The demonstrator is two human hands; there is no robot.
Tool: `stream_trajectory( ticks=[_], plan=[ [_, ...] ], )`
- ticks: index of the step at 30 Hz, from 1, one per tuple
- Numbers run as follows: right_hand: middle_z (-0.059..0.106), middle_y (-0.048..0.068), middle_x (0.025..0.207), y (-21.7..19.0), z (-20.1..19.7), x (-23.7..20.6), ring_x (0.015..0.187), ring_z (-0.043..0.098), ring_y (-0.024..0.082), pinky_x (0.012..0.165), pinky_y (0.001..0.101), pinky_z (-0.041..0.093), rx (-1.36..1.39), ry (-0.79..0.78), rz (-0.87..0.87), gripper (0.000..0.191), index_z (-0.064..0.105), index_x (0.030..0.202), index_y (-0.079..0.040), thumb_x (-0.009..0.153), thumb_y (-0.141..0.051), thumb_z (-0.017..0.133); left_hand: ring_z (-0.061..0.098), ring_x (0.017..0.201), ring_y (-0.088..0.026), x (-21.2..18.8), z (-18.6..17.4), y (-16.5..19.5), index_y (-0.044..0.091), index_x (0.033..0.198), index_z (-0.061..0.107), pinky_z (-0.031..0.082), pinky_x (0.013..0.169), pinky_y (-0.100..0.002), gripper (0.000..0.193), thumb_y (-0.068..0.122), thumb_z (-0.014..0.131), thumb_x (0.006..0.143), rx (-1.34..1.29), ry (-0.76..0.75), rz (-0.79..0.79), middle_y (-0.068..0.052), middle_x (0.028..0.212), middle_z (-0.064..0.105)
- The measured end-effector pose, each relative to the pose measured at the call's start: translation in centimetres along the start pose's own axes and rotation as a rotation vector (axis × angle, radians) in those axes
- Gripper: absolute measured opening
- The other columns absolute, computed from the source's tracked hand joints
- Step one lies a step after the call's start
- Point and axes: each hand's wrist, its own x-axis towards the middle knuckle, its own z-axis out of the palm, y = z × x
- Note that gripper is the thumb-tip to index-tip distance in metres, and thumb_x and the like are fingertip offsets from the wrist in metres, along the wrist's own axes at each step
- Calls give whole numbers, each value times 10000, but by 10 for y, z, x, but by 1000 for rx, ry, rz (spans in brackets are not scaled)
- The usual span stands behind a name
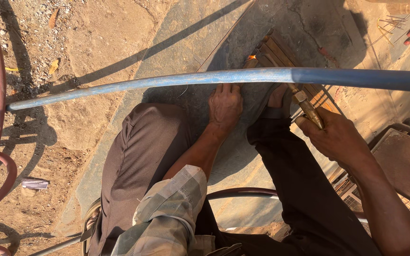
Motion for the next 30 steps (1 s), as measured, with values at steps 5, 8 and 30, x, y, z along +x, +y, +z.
stream_trajectory(
  ticks=[5,8,30],
  plan=[
    [627,141,640,4,2,5,584,623,252,576,443,491,-37,-2,4,540,650,823,-11,947,-536,638,681,857,-370,-2,6,-3,-17,978,718,570,761,-507,204,92,710,805,-5,47,13,-187,910,671],
    [636,147,648,5,3,8,595,639,258,588,446,506,-61,-15,42,538,665,859,-29,948,-558,619,676,770,-365,-4,12,-6,5,828,710,554,705,-509,70,72,703,807,-13,-5,1,-185,797,666],
    [665,157,654,4,6,10,611,681,280,585,456,522,-52,22,9,540,683,878,-11,937,-546,642,674,903,-371,-5,15,-6,6,914,724,561,791,-528,142,117,718,826,-10,2,-10,-181,903,676]
  ],
)
